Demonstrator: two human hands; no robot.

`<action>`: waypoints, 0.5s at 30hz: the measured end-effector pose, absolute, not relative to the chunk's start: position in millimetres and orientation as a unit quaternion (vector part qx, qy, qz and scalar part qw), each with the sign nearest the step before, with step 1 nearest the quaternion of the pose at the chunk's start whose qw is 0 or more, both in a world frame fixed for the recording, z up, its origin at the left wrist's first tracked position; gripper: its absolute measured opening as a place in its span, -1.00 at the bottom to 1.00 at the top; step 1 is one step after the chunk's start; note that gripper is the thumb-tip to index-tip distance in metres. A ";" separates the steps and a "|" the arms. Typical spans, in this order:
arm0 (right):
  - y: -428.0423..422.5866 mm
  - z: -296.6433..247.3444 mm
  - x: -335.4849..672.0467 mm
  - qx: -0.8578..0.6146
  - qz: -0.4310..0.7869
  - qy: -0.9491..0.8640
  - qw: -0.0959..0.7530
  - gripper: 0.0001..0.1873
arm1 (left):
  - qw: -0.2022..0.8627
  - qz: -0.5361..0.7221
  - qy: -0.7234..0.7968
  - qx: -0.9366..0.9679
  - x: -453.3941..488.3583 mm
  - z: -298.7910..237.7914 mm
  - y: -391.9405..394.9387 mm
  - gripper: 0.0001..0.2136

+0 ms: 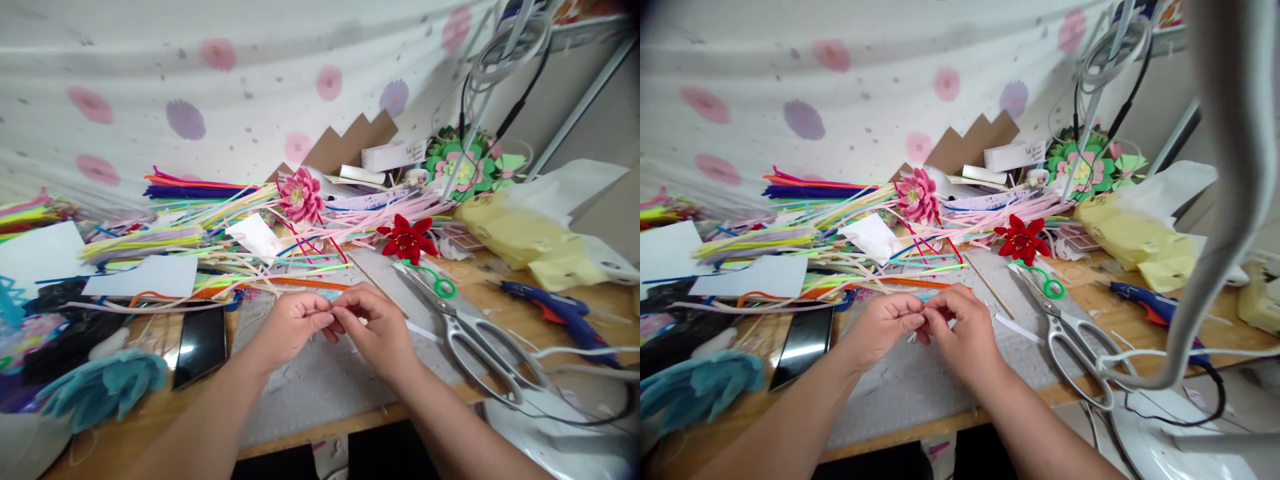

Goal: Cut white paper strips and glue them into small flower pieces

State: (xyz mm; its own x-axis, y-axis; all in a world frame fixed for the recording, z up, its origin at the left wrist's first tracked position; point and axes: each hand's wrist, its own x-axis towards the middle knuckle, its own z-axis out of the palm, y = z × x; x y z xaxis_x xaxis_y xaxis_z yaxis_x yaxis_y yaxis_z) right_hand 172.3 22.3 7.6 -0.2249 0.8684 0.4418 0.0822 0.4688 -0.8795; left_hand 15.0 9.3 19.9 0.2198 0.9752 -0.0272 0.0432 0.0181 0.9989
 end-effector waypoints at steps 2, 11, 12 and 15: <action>20.2 9.5 172.2 -0.366 0.364 -0.683 0.517 -0.89 | 0.548 0.426 0.452 0.560 14.1 19.0 8.2 -0.92; 12.9 10.6 172.2 -0.331 0.572 -0.545 0.516 -0.84 | 0.544 0.457 0.402 0.578 17.7 18.4 3.1 -0.93; 11.6 11.1 172.5 -0.329 0.579 -0.534 0.520 -0.83 | 0.551 0.459 0.395 0.574 18.8 18.0 2.4 -0.94; 7.5 12.1 172.9 -0.318 0.592 -0.520 0.527 -0.82 | 0.553 0.464 0.387 0.573 21.3 15.7 1.2 -0.94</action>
State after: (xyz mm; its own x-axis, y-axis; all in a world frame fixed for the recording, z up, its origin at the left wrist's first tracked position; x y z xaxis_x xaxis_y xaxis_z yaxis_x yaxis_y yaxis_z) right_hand 172.9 7.5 12.1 -0.2433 0.9546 0.1719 -0.2939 0.0964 -0.9510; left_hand 21.3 1.2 15.7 0.2691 0.9575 0.1035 -0.0702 -0.0877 0.9937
